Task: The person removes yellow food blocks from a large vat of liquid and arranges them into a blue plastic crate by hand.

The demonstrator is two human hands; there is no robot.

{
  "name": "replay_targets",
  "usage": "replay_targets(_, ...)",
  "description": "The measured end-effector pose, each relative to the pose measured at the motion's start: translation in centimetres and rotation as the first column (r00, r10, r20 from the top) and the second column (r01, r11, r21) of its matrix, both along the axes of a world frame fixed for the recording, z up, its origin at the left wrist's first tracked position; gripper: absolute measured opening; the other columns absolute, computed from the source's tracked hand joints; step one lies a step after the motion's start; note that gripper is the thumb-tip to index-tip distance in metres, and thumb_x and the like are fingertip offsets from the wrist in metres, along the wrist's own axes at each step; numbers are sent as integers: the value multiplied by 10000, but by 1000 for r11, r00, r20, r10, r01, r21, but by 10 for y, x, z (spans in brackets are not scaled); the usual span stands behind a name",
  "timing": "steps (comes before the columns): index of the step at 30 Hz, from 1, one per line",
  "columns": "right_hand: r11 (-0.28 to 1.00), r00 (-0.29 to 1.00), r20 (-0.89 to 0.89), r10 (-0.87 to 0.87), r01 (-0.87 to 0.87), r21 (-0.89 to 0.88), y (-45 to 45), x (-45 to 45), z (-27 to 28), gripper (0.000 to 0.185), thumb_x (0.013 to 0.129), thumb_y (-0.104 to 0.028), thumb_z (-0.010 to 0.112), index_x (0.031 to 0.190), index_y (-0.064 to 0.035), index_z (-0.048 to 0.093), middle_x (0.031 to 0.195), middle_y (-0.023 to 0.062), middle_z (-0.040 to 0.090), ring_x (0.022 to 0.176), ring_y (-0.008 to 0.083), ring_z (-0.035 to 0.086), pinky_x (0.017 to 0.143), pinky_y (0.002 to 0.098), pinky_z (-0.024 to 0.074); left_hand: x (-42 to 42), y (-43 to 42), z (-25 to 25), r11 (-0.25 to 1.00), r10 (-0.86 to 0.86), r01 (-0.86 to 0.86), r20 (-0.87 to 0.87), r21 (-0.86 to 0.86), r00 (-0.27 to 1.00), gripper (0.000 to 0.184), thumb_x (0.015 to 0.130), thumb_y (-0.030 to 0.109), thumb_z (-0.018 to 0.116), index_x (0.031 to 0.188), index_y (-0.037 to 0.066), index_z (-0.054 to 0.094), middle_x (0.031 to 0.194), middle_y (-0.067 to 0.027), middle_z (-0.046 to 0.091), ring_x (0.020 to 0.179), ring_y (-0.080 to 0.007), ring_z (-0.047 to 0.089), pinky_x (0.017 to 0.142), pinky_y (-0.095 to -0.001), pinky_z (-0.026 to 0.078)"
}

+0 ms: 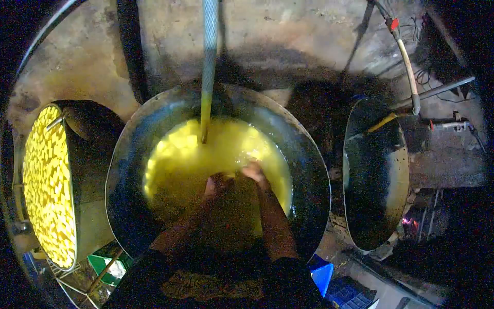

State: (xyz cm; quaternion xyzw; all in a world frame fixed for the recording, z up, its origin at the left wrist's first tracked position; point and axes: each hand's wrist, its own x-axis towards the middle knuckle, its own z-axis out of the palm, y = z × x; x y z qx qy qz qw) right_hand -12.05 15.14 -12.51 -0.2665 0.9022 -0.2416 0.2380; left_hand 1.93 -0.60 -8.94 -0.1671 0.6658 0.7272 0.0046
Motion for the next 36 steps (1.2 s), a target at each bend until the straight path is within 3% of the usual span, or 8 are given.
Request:
replay_targets(5,761,689,725,15,462,-455,12,31,125,478,778,-69,690,1231,-115,545,1190,60,563,911,174,609,782,301,520,-10,-11,-9,761,244,-39,-229,648,942,264,897,302,521,993,57,548,887,-61,584,846,-162,569,722,-405,489)
replay_targets(13,695,831,553,-61,433,-574,-17,72,185,358,759,24,677,1083,-13,530,1009,65,607,816,142,618,692,221,497,-35,14,47,378,291,-148,34,914,956,197,848,184,441,929,39,546,834,-50,562,764,-157,529,696,-317,440)
replay_targets(20,694,909,383,-167,384,-609,-36,94,200,274,850,-87,602,1106,-52,511,1099,103,548,962,176,557,826,291,472,-27,28,49,937,161,-84,-206,340,965,204,885,147,487,1009,0,554,885,-87,594,796,-201,593,674,-322,525)
replay_targets(23,988,960,-235,-153,151,-27,-48,98,171,516,934,-261,500,1369,-59,309,1401,255,287,1263,316,388,993,385,421,-46,88,64,858,511,-514,-77,-17,856,214,882,135,476,1039,7,544,894,-101,591,804,-228,601,646,-341,535)
replay_targets(25,979,983,119,-142,157,-133,-40,80,169,571,915,-449,438,1354,-91,370,1356,247,351,1244,303,403,986,413,407,-47,85,56,516,817,-781,-72,-351,572,227,871,139,474,1051,18,540,897,-109,587,800,-239,602,630,-349,533)
replay_targets(26,968,947,289,-137,190,-164,-36,71,169,621,905,-543,406,1347,-106,400,1333,243,383,1235,297,411,983,427,400,-31,40,37,672,589,-557,103,487,801,264,859,180,465,1068,37,539,914,-108,587,809,-243,596,655,-354,527)
replay_targets(27,968,953,198,-228,244,-56,-34,61,159,633,903,-568,384,1328,-101,431,1233,241,516,1168,278,488,930,418,442,-24,13,24,185,289,-15,-40,983,957,300,848,221,455,1086,57,537,930,-107,588,818,-247,590,680,-359,521)
replay_targets(36,925,919,-121,-375,380,25,32,1,24,327,884,-310,521,1102,-69,558,977,114,605,928,207,593,737,328,508,-36,-21,20,192,222,-282,238,940,945,307,800,273,458,1013,88,579,944,-80,614,897,-262,576,782,-420,484)
